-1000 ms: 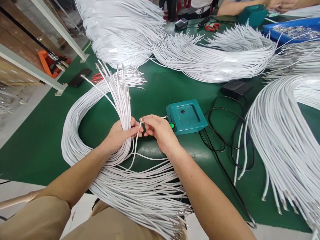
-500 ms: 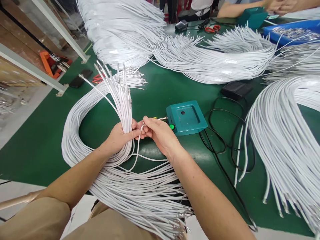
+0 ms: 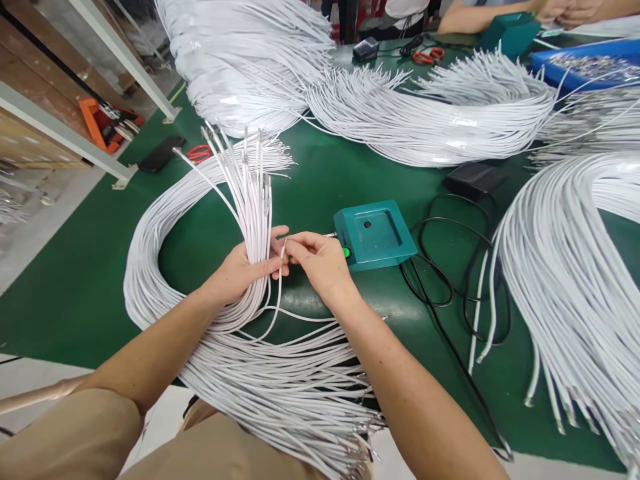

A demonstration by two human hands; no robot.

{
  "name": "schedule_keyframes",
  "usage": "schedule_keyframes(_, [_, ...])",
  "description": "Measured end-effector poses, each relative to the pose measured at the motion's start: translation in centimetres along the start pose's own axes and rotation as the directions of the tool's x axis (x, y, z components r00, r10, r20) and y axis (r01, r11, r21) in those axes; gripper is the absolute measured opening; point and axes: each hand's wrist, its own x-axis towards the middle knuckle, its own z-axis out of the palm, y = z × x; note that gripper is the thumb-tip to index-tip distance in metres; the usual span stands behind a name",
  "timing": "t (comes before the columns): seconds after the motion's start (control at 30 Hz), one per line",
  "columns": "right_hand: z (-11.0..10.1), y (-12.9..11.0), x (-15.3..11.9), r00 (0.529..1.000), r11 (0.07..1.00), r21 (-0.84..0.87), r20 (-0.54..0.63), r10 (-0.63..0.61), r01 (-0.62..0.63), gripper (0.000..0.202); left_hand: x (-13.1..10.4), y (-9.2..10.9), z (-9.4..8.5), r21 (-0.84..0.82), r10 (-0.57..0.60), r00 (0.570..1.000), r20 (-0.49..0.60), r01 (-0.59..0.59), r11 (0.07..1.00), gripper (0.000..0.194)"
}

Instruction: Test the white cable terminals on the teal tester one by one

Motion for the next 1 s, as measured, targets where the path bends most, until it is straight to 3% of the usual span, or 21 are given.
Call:
schedule_keyframes(0.33, [-1.1, -0.4, 0.0, 0.996, 0.969, -0.230, -0.001, 0.091, -0.089, 0.014, 0.0, 0.4, 0.0, 0.059, -0.038, 0.995, 0.090, 0.033, 0.998, 0.035])
schedule_keyframes(0.43, [-1.1, -0.7, -0.2, 0.999, 0.964, -0.265, 0.038, 0.035, -0.023, 0.022, 0.0, 0.5, -0.1, 0.093, -0.056, 0.996, 0.075, 0.049, 0.995, 0.029])
schedule_keyframes(0.53, [-0.9, -0.3, -0.3, 0.989, 0.909, -0.398, 0.123, -0.078, 0.121, 0.019, 0.0, 0.4, -0.3, 0.043, -0.081, 0.995, 0.061, 0.079, 0.996, 0.038])
schedule_keyframes(0.63, [-0.9, 0.6, -0.2, 0.941, 0.728, -0.596, 0.184, -0.286, 0.338, 0.022, 0.2, 0.4, -0.5, -0.095, -0.143, 0.988, 0.056, 0.148, 0.984, 0.046])
schedule_keyframes(0.73, [-1.2, 1.3, 0.2, 0.835, 0.358, -0.789, 0.327, -0.442, 0.499, 0.030, 0.4, 0.4, -0.8, -0.172, -0.198, 0.979, 0.044, 0.203, 0.964, 0.047])
schedule_keyframes(0.83, [-1.7, 1.2, 0.8, 0.764, 0.020, -0.874, 0.412, -0.497, 0.485, 0.025, 0.7, 0.1, -1.0, -0.129, -0.191, 0.981, -0.028, 0.186, 0.974, 0.050])
schedule_keyframes(0.9, [-2.2, 0.9, 1.3, 0.764, -0.077, -0.896, 0.416, -0.493, 0.438, 0.022, 1.0, 0.0, -1.0, -0.065, -0.170, 0.981, -0.098, 0.164, 0.984, 0.051])
schedule_keyframes(1.0, [-2.9, 0.5, 2.2, 0.811, -0.135, -0.894, 0.446, -0.380, 0.428, 0.019, 1.2, -0.2, -1.0, 0.018, -0.152, 0.976, -0.157, 0.156, 0.988, 0.051])
